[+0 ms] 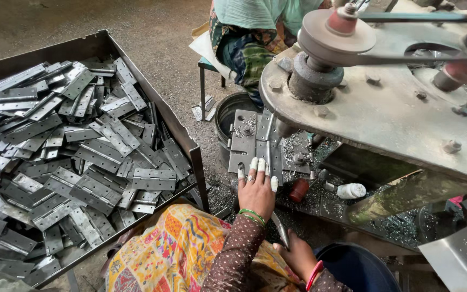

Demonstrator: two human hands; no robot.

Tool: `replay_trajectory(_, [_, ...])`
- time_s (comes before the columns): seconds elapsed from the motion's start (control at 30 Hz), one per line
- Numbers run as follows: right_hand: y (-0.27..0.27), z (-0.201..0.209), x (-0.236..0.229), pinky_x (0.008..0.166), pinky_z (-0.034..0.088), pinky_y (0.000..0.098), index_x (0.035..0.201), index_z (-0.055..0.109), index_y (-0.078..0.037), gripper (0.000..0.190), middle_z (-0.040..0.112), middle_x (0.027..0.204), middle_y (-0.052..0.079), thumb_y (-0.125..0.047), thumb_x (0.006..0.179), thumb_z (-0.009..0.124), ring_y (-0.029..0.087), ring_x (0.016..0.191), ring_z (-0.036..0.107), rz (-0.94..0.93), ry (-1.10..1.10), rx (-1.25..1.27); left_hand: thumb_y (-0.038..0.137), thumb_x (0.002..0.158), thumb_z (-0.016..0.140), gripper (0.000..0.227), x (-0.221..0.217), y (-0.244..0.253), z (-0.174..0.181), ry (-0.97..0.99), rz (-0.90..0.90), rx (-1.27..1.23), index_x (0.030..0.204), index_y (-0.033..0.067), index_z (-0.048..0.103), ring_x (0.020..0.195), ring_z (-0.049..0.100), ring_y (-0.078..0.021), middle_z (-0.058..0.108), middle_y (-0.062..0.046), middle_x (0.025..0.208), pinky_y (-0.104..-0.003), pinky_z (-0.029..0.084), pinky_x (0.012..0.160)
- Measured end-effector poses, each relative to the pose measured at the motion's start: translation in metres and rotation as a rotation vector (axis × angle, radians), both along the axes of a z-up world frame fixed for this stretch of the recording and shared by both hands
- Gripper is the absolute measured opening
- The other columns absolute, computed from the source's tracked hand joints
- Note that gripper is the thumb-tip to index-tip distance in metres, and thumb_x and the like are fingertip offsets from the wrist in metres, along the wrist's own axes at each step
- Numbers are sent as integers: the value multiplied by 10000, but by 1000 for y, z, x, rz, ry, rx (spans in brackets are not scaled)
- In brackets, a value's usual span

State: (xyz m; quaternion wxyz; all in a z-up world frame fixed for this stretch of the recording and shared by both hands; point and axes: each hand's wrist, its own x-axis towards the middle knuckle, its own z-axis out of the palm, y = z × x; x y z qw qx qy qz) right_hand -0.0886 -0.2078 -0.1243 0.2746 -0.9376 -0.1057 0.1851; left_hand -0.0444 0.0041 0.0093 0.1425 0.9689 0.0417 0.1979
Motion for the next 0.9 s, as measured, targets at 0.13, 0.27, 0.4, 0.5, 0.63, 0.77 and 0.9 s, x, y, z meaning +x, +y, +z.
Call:
replay_trajectory(0.13, [-1, 12, 7, 756, 559, 497, 1108, 523, -1, 635, 713, 882, 256, -499, 798, 766, 451, 901, 707, 91, 16, -90, 277, 815, 628, 472, -7, -3, 6, -7, -9, -48, 1183, -16, 672, 1405, 413, -318, 503, -179, 1477, -543, 295, 1103])
replay_trajectory(0.27, [-6, 20, 24, 736, 554, 507, 1058, 534, 3, 618, 709, 866, 268, -516, 815, 766, 469, 887, 688, 147, -25, -15, 258, 884, 621, 389, -9, -6, 11, 35, -7, -22, 1167, -3, 682, 1429, 417, -313, 507, -175, 1496, -526, 302, 1140])
replay_trajectory(0.4, [-11, -13, 11, 692, 560, 524, 1175, 492, 14, 667, 709, 833, 270, -496, 822, 738, 463, 824, 705, 106, -23, -81, 221, 864, 620, 358, -3, -3, 5, 43, 9, -32, 1152, 20, 690, 1431, 425, -298, 515, -153, 1500, -530, 306, 1136])
replay_trajectory(0.5, [-1, -56, -8, 708, 556, 540, 1307, 468, -38, 635, 721, 830, 263, -432, 855, 677, 461, 814, 713, -46, 75, -192, 221, 876, 619, 344, 4, 1, 7, -36, 27, 6, 1146, 19, 690, 1435, 425, -296, 531, -143, 1477, -534, 297, 1157])
replay_trajectory(0.63, [4, -90, -14, 739, 553, 539, 1394, 433, -55, 719, 726, 890, 260, -431, 838, 692, 460, 842, 708, -58, -50, -217, 242, 809, 640, 440, -2, 7, 8, 27, -11, -51, 1174, -1, 675, 1399, 423, -296, 524, -144, 1462, -553, 297, 1119])
replay_trajectory(0.77, [-13, -70, 1, 718, 593, 490, 1427, 323, 27, 887, 691, 976, 308, -454, 818, 751, 441, 859, 725, 23, 19, -71, 203, 877, 606, 388, 1, 4, 1, 27, 15, 51, 1208, 13, 674, 1380, 477, -284, 540, -152, 1465, -529, 353, 1091])
replay_trajectory(0.9, [-23, -41, 7, 719, 575, 492, 1228, 492, -7, 710, 722, 897, 258, -541, 836, 748, 436, 868, 718, 102, -52, -167, 182, 978, 560, 300, 25, 1, -8, 129, 50, 68, 1212, 32, 675, 1380, 501, -280, 547, -155, 1467, -529, 383, 1091])
